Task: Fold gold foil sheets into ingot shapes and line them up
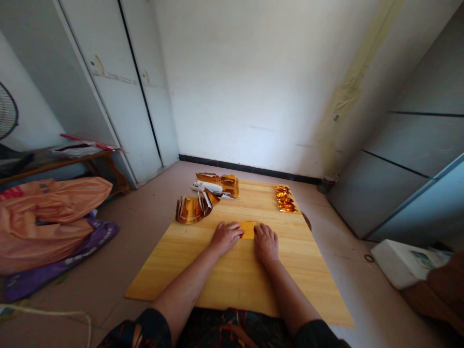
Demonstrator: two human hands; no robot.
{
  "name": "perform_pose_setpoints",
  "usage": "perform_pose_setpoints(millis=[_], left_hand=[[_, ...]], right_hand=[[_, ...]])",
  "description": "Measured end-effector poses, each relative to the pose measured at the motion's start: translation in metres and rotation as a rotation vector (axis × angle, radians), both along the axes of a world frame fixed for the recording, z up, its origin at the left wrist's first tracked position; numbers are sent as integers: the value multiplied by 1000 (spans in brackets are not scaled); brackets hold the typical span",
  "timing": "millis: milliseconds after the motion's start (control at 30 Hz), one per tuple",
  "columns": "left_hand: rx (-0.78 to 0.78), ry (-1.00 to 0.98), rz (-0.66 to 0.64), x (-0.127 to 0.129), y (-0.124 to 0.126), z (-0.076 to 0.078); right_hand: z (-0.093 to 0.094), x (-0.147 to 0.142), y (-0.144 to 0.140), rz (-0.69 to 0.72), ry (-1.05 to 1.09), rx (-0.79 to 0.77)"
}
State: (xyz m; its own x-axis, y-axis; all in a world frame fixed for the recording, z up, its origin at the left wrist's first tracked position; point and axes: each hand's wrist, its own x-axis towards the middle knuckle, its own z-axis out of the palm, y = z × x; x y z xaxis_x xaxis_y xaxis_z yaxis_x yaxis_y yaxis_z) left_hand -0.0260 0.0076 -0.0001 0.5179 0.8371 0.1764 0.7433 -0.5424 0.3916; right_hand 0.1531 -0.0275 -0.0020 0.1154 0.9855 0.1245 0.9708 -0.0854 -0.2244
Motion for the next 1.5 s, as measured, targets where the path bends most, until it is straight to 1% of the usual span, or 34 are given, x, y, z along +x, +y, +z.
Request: perform_pose_setpoints(millis=[133,233,433,567,667,733,800,833,867,1000,1067,1133,1233,1333,1500], left_hand=[[7,-7,-8,1,0,2],[4,-15,-8,1,1,1],[0,-37,37,5,3,-3],[-8,-59,69,8,4,-6],[-25,-58,67,7,5,-7],[-36,-51,50,5,6,-6],[-56,-40,28,3,7,-5],[-64,-36,19,2,7,-4],[-68,-34,10,1,7,-4],[-57,-69,-1,-2,7,-5],[-55,-104,26,-2,8,-6],[-47,-132,43,-3,8,-6],[-18,-145,27,-4,6,-6],[-6,-134,14,-5,4,-5],[16,-127,33,-5,6,-7]], right_hand=[[4,-1,0,-14,-17,7],[7,-8,0,-45,-25,15],[3,-25,2,-80,-23,32],[3,-19,1,-71,13,-2],[3,-13,0,-45,20,-25],[3,-11,-1,-37,12,-18],[3,-9,-2,-27,-4,26],[3,-8,-2,0,-8,59],[4,-6,-3,57,-9,90],[5,4,-1,429,43,135],[4,9,1,522,80,148],[2,12,5,554,104,181],[0,15,10,592,116,216],[-1,17,13,612,112,215],[2,16,17,653,114,205]])
